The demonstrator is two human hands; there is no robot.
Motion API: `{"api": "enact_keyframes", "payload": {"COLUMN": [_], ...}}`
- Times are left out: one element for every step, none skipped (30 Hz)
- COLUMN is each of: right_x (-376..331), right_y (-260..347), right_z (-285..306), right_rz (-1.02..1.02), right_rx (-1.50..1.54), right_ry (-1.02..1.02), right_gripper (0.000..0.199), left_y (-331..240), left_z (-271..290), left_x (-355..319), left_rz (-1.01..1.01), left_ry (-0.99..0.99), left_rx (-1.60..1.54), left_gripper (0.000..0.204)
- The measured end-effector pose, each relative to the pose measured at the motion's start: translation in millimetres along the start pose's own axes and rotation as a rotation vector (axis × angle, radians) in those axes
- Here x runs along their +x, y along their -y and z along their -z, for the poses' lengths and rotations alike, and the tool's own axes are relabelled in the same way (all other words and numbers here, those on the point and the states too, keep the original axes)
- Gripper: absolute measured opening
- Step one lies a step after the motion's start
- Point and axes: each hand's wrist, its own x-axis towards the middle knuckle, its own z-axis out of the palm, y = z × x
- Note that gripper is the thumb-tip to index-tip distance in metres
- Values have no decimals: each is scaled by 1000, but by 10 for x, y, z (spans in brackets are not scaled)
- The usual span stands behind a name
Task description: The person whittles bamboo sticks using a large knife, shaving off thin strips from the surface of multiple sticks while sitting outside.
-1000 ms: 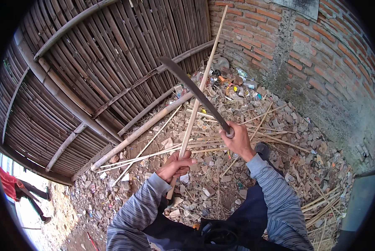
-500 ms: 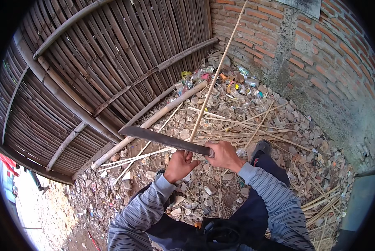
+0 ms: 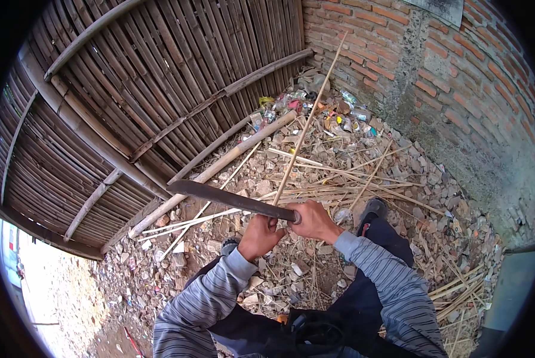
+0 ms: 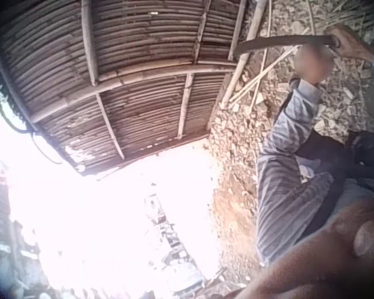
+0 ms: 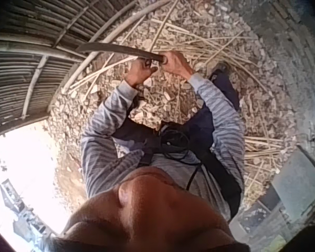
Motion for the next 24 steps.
{"api": "enact_keyframes", "payload": {"right_x": [15,36,68,106,136,152,165,179,183,190,186,168,147,133,111,84,72,69,69,81,95,105,124,137], "right_y": [-41,-83,-132,-185,-240,-301,-352,-401,-443,-374,-320,-273,-250,-238,-222,-164,-129,-139,-176,-224,-272,-321,-377,-422], "right_z": [2,10,21,42,74,121,140,155,162,167,159,141,131,136,134,151,157,149,159,174,195,223,264,290], "right_rz": [-35,-69,-70,-94,-119,-145,-143,-164,-186,-201,-198,-175,-154,-152,-151,-101,-52,-33,-34,37,107,105,74,43], "right_rx": [31,63,62,70,77,10,9,0,-11,23,24,23,19,6,5,2,-1,-48,-49,-123,-196,-196,-168,-140], "right_ry": [-24,-48,-47,-85,-123,-141,-143,-176,-209,-208,-207,-218,-230,-201,-202,-198,-194,-151,-154,-141,-128,-129,-137,-145], "right_gripper": [14,14,14,14,15,16,16,17,18,19,19,19,19,19,19,19,19,22,22,23,24,24,24,24], "left_y": [-21,-34,-49,-71,-91,-110,-128,-143,-153,-141,-124,-114,-115,-116,-116,-111,-105,-101,-118,-139,-152,-146,-142,-136], "left_z": [2,33,70,113,145,162,169,170,164,161,147,138,132,127,123,119,117,113,96,76,64,53,53,64], "left_x": [9,24,21,15,5,-9,-19,-31,-38,-60,-78,-88,-83,-80,-75,-73,-69,-70,-75,-95,-105,-104,-105,-94], "left_rz": [3,12,13,42,71,47,44,57,69,69,83,97,95,76,58,59,47,36,34,-34,-102,-160,-161,-143], "left_ry": [-38,-24,-24,-27,-29,-30,-32,-24,-15,-19,-28,-37,-38,-45,-52,-54,-45,-37,-36,-67,-98,-122,-120,-126], "left_rx": [-15,12,11,33,54,65,65,66,66,67,34,0,0,-11,-21,-21,1,23,24,54,84,85,84,105], "left_gripper": [37,38,38,39,39,40,40,40,41,41,41,41,41,41,40,40,39,38,38,37,35,32,32,31]}}
